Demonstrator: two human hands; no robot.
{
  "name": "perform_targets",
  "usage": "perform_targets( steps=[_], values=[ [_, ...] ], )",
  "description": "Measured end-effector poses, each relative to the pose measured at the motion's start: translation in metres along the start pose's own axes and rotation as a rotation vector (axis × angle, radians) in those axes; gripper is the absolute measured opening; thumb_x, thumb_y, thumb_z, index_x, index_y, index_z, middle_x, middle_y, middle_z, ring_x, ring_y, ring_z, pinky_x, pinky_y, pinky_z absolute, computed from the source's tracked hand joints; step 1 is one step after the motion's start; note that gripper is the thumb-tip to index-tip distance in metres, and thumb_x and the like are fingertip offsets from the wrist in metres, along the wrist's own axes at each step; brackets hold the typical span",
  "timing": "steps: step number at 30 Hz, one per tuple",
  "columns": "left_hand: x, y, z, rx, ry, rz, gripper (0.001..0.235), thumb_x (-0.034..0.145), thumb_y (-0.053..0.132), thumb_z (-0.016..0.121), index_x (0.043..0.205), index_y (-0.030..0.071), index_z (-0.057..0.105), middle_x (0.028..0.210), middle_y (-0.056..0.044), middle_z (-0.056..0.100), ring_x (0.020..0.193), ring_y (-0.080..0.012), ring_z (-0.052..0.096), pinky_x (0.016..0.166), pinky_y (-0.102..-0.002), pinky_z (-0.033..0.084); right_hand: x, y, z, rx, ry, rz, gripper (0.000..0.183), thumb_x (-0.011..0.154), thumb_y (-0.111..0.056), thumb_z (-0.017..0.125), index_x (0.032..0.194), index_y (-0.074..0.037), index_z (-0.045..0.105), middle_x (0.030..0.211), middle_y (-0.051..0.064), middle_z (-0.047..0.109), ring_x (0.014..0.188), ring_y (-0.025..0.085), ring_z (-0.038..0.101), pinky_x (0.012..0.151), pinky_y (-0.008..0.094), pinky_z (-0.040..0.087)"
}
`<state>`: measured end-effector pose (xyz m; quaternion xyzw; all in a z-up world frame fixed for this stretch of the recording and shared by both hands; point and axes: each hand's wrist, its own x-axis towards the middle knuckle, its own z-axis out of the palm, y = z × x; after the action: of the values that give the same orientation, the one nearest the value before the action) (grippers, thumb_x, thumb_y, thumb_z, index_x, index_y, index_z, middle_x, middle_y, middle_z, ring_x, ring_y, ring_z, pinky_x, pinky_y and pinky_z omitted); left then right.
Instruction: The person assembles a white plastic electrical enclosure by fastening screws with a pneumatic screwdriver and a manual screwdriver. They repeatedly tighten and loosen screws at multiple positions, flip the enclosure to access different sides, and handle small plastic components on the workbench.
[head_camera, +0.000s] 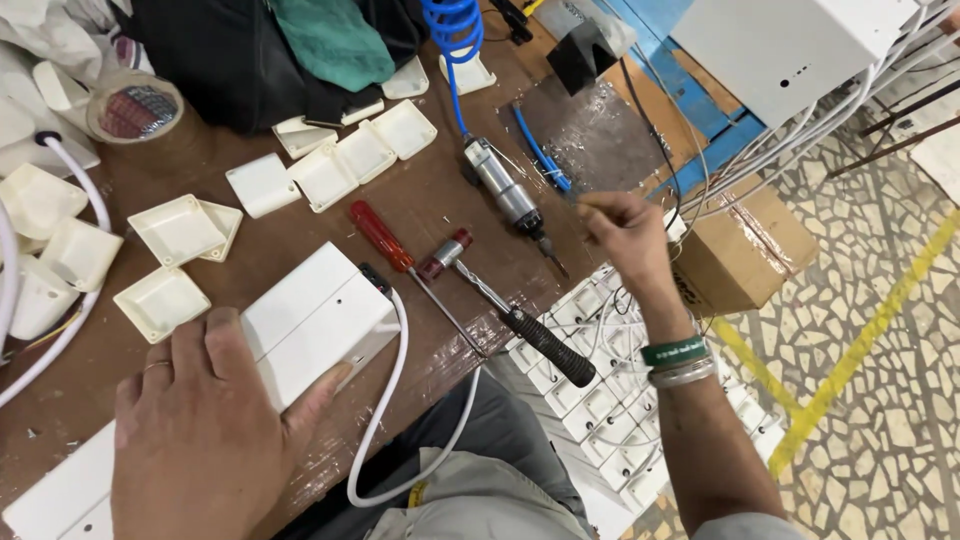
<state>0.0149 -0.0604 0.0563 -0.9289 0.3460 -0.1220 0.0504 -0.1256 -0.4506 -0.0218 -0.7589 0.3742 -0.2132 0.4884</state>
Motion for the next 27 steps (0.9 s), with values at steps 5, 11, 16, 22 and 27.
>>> perform_targets(
  steps=[5, 11, 16, 22, 27],
  values=[
    [0.0, 0.0, -0.001, 0.034, 0.061, 0.027, 0.09, 0.086, 0.08, 0.054, 0.127, 0.0, 0.054, 0.109, -0.013, 0.065, 0.089, -0.0279, 0.07, 0.084, -0.04, 0.056, 0.008, 0.028, -0.024, 0.066, 0.058, 0.027, 0.01, 0.099, -0.006, 0.069, 0.107, 0.0, 0.072, 0.086, 0.007, 0.073, 0.067, 0.011, 0.068, 0.062, 0.022, 0.057],
    [0.0, -0.001, 0.001, 0.003, 0.058, 0.032, 0.089, 0.087, 0.078, 0.055, 0.128, 0.0, 0.051, 0.109, -0.014, 0.063, 0.088, -0.0298, 0.069, 0.082, -0.042, 0.056, 0.028, 0.023, -0.009, -0.1, 0.073, 0.033, 0.016, 0.096, -0.007, 0.072, 0.11, -0.001, 0.074, 0.081, 0.009, 0.076, 0.059, 0.012, 0.068, 0.054, 0.021, 0.056],
    [0.001, -0.001, -0.001, -0.01, 0.03, 0.031, 0.09, 0.087, 0.08, 0.053, 0.127, -0.001, 0.051, 0.109, -0.015, 0.064, 0.088, -0.0296, 0.07, 0.085, -0.043, 0.055, 0.072, -0.004, 0.011, -0.122, 0.03, -0.01, 0.011, 0.102, -0.011, 0.066, 0.108, -0.006, 0.074, 0.076, 0.003, 0.069, 0.055, 0.007, 0.055, 0.048, 0.018, 0.047],
    [-0.001, 0.001, -0.002, -0.006, 0.022, 0.013, 0.09, 0.088, 0.08, 0.05, 0.128, 0.0, 0.05, 0.113, -0.016, 0.064, 0.094, -0.0302, 0.069, 0.088, -0.043, 0.053, 0.173, 0.033, 0.047, -0.137, 0.04, -0.182, 0.012, 0.095, -0.01, 0.072, 0.103, -0.005, 0.079, 0.079, 0.0, 0.073, 0.057, 0.005, 0.056, 0.052, 0.019, 0.047],
    [0.001, 0.001, -0.002, -0.048, 0.014, -0.001, 0.09, 0.086, 0.081, 0.051, 0.124, -0.001, 0.051, 0.119, -0.018, 0.062, 0.101, -0.0326, 0.067, 0.089, -0.046, 0.054, 0.216, 0.06, 0.068, -0.268, 0.043, -0.28, 0.011, 0.091, -0.012, 0.075, 0.098, -0.006, 0.081, 0.076, -0.003, 0.072, 0.06, 0.007, 0.056, 0.06, 0.024, 0.052]
  ],
)
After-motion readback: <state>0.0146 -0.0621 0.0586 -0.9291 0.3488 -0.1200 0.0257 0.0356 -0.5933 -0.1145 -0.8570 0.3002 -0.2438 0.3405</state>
